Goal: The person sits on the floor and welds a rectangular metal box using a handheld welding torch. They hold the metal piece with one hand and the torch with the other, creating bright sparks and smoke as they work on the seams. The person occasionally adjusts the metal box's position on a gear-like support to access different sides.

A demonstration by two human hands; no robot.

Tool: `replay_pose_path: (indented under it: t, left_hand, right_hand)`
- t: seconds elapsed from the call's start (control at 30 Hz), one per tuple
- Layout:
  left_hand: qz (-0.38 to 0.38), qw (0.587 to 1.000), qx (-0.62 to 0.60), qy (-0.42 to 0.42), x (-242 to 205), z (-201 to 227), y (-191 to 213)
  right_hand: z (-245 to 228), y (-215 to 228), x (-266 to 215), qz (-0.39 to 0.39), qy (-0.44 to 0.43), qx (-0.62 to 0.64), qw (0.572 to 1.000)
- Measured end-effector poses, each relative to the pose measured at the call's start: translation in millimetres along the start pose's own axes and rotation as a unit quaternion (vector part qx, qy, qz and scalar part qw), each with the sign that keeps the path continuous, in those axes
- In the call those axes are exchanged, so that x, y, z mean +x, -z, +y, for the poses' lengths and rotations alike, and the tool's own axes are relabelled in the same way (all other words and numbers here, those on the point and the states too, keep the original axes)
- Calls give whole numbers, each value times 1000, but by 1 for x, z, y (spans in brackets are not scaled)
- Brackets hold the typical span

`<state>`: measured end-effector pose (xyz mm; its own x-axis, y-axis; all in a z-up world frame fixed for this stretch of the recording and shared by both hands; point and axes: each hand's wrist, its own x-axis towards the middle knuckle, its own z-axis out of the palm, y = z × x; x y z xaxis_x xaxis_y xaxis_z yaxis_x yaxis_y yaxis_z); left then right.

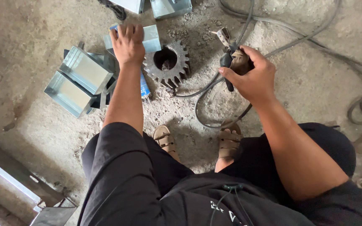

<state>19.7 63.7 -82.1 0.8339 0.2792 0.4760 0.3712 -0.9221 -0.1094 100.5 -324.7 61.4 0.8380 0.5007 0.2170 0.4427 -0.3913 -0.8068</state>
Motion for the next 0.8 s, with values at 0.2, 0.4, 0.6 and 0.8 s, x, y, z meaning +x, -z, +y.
replay_pose_path:
  t: [0.2, 0.4, 0.6, 0.8]
  left_hand:
    - [-135, 991, -23, -8, 14, 4, -2]
    - [-93, 993, -72, -2, 11, 12, -12]
    - [-28, 997, -23, -64, 30, 14, -28]
    - [-91, 972, -43, -213, 29, 74, -20]
  right_hand:
    - [0, 3, 1, -15, -12, -8, 1000]
    - [-1, 7, -2, -23, -40, 20, 999]
    - [4, 16, -2, -13, -13, 13, 1000]
    - [3, 21, 0, -1, -8, -9, 1000]
